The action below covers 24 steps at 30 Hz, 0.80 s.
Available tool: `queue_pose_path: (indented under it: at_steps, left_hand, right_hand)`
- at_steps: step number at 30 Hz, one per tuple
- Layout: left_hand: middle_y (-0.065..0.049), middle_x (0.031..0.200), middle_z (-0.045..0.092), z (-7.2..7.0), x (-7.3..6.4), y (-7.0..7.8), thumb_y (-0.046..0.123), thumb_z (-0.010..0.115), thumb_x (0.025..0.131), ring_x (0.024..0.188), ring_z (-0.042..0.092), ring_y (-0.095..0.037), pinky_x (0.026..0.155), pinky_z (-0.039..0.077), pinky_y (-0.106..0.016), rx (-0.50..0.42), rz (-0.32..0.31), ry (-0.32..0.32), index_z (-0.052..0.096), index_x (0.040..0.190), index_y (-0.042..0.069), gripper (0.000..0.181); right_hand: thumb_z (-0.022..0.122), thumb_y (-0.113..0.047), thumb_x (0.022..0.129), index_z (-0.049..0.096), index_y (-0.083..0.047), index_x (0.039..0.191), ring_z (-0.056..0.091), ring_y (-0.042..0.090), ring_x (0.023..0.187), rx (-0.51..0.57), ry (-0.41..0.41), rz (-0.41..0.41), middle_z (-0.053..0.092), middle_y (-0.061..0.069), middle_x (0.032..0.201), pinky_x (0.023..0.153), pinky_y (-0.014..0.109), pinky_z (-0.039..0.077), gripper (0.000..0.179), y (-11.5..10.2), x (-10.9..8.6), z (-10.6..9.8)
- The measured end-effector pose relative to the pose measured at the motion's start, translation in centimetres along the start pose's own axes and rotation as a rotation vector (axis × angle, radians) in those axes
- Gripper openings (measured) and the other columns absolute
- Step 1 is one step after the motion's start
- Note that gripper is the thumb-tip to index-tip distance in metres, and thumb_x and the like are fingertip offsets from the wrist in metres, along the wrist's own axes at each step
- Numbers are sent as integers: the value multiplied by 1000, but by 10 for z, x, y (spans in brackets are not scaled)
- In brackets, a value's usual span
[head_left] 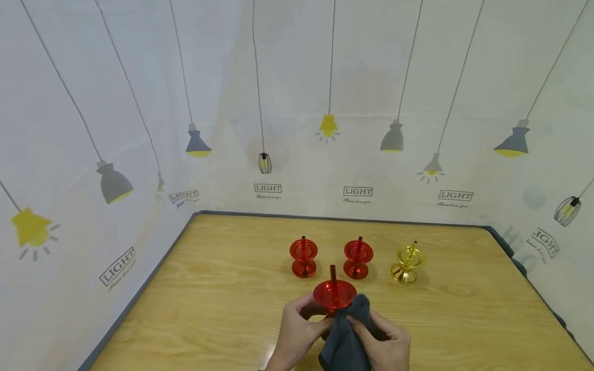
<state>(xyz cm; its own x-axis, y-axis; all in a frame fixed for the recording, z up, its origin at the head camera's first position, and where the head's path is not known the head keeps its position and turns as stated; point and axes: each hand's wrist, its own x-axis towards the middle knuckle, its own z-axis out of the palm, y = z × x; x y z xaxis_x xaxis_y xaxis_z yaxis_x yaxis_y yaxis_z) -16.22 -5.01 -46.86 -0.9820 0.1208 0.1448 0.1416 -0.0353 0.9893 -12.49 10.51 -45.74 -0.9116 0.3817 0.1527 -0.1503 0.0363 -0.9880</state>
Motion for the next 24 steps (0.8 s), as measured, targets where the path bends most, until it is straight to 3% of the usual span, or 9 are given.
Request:
queue_pose_path:
  at_steps: [5,10,17,24]
  left_hand:
    - [-14,106,76,-4,-2,-3,6,80,82,88,72,-11,89,57,-32,13,-4,-12,74,116,7,35]
    - [-14,109,76,-6,-3,-3,6,80,85,93,72,-14,89,55,-25,5,0,-42,67,124,7,41]
    - [-19,115,74,-10,-3,-7,9,75,91,101,71,-10,93,53,-23,-19,29,-144,58,135,5,48]
    - [-25,121,70,-17,-1,-13,14,72,95,103,70,-9,95,53,-25,-72,4,-227,53,140,3,50]
  right_hand:
    - [85,1,77,78,2,107,76,12,82,-46,-5,2,76,-18,88,69,22,59,31,2,0,2]
    - [85,-2,79,78,1,107,75,8,81,-64,-11,12,76,-16,89,69,20,58,29,3,0,3]
    - [83,-3,82,77,2,110,75,6,79,-45,-8,32,76,-17,89,67,22,59,29,9,3,2]
    - [81,-1,83,73,9,113,73,5,72,-11,-55,26,76,-16,83,62,21,57,33,12,3,-1]
